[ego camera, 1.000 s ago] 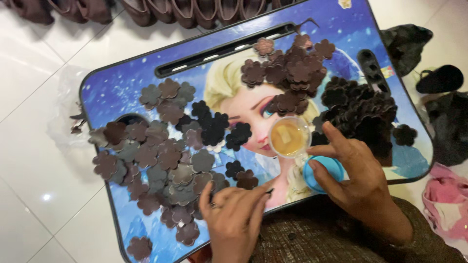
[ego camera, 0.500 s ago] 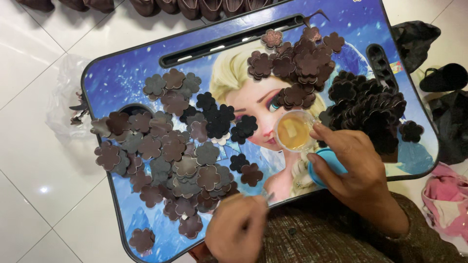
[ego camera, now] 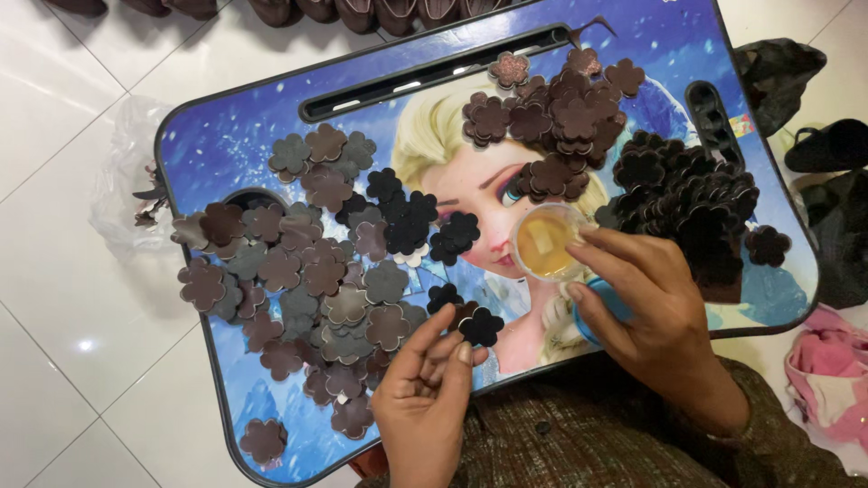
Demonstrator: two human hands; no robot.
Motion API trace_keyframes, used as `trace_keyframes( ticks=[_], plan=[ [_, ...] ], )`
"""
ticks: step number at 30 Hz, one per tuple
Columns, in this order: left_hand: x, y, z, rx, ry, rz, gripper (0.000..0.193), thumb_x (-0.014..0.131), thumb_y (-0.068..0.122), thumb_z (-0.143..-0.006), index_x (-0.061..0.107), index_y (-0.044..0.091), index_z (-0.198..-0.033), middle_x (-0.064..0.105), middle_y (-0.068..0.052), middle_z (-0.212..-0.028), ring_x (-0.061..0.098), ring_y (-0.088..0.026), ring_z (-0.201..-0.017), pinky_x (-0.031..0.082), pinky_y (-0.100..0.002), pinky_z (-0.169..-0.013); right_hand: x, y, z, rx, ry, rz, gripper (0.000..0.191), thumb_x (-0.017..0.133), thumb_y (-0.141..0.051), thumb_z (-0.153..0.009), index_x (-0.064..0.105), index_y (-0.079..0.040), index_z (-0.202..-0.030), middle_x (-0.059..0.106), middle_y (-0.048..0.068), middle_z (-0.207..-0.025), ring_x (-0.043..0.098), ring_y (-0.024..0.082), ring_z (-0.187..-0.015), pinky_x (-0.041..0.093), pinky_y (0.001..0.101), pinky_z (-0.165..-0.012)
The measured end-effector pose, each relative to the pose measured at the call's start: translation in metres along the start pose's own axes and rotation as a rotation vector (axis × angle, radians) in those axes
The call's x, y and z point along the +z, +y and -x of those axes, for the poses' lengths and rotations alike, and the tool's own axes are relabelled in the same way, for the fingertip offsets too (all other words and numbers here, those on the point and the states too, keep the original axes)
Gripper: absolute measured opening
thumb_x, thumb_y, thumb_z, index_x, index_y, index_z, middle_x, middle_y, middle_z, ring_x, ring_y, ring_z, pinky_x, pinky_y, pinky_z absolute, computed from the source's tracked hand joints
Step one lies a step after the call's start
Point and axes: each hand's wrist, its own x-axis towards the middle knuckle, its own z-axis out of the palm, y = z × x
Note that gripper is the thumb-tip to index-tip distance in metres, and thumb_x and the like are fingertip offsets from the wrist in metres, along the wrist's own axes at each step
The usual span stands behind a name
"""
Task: The person repeatedly picks up small flower-shaped craft pieces, applies adhesive from a small container to one side, and places them onto a tray. The person handles the pieces one at a time throughout the clip.
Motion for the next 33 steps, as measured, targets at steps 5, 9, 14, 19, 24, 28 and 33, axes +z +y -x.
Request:
trace_keyframes(
  ticks=[5,9,14,19,24,28,33],
  plan=[
    [-0.008,-0.01,-0.001,-0.015,-0.047,-0.034,0.024,0.065,-0.005,-0.091,0.075,-0.005,-0.114,0.079,-0.015,-0.102,0.078,-0.016,-0.084,0.062,-0.028,-0.076,0.006,0.005,-0.005,-0.084,0.002,0.08,0.048,0.083,-0.036,-0.08,0.073,-0.01,-0.119,0.059,0.015,-0.141,0.051,0.036,-0.131,0.041,0.0472,-0.111],
    [-0.013,-0.022,-0.003,0.09,-0.105,0.014,0.017,0.061,-0.011,-0.092,0.074,-0.007,-0.103,0.079,-0.018,-0.113,0.072,-0.014,-0.094,0.055,-0.025,-0.08,0.012,0.005,-0.008,-0.122,-0.01,0.111,0.054,0.08,-0.048,-0.08,0.074,-0.01,-0.118,0.055,0.017,-0.146,0.045,0.038,-0.139,0.038,0.0488,-0.115],
    [-0.021,-0.026,-0.006,0.215,-0.184,-0.026,0.019,0.063,-0.014,-0.09,0.072,-0.006,-0.105,0.074,-0.019,-0.117,0.07,-0.015,-0.105,0.055,-0.026,-0.092,0.016,0.005,-0.014,-0.133,-0.021,0.166,0.061,0.077,-0.056,-0.08,0.074,-0.008,-0.118,0.054,0.017,-0.149,0.04,0.038,-0.143,0.034,0.0514,-0.117],
    [-0.009,-0.025,-0.007,0.116,-0.093,0.034,0.036,0.073,-0.014,-0.084,0.067,-0.007,-0.118,0.072,-0.019,-0.124,0.072,-0.018,-0.101,0.059,-0.031,-0.089,0.019,0.004,-0.018,-0.133,-0.032,0.148,0.059,0.078,-0.055,-0.08,0.074,-0.008,-0.115,0.054,0.019,-0.15,0.041,0.039,-0.143,0.034,0.0507,-0.117],
    [-0.005,-0.015,-0.009,0.037,-0.07,0.071,0.054,0.07,-0.01,-0.083,0.057,-0.005,-0.135,0.074,-0.019,-0.125,0.074,-0.018,-0.108,0.06,-0.031,-0.093,0.008,0.002,-0.011,-0.124,0.039,0.118,0.055,0.076,-0.054,-0.083,0.075,-0.008,-0.113,0.055,0.018,-0.147,0.043,0.039,-0.143,0.038,0.0492,-0.118],
    [-0.003,-0.014,-0.007,-0.01,-0.042,0.037,0.049,0.071,-0.009,-0.085,0.061,-0.005,-0.134,0.078,-0.022,-0.111,0.074,-0.019,-0.101,0.059,-0.03,-0.088,0.0,-0.001,-0.003,-0.125,0.052,0.077,0.048,0.074,-0.053,-0.085,0.073,-0.009,-0.105,0.055,0.019,-0.146,0.044,0.039,-0.143,0.038,0.0484,-0.118],
    [0.0,-0.013,-0.005,0.002,-0.063,0.046,0.046,0.066,-0.006,-0.091,0.061,-0.007,-0.137,0.077,-0.02,-0.115,0.073,-0.018,-0.103,0.057,-0.029,-0.09,0.0,-0.003,0.001,-0.126,0.032,0.098,0.044,0.076,-0.049,-0.086,0.072,-0.008,-0.101,0.056,0.019,-0.145,0.044,0.04,-0.142,0.039,0.0489,-0.117]
  ],
)
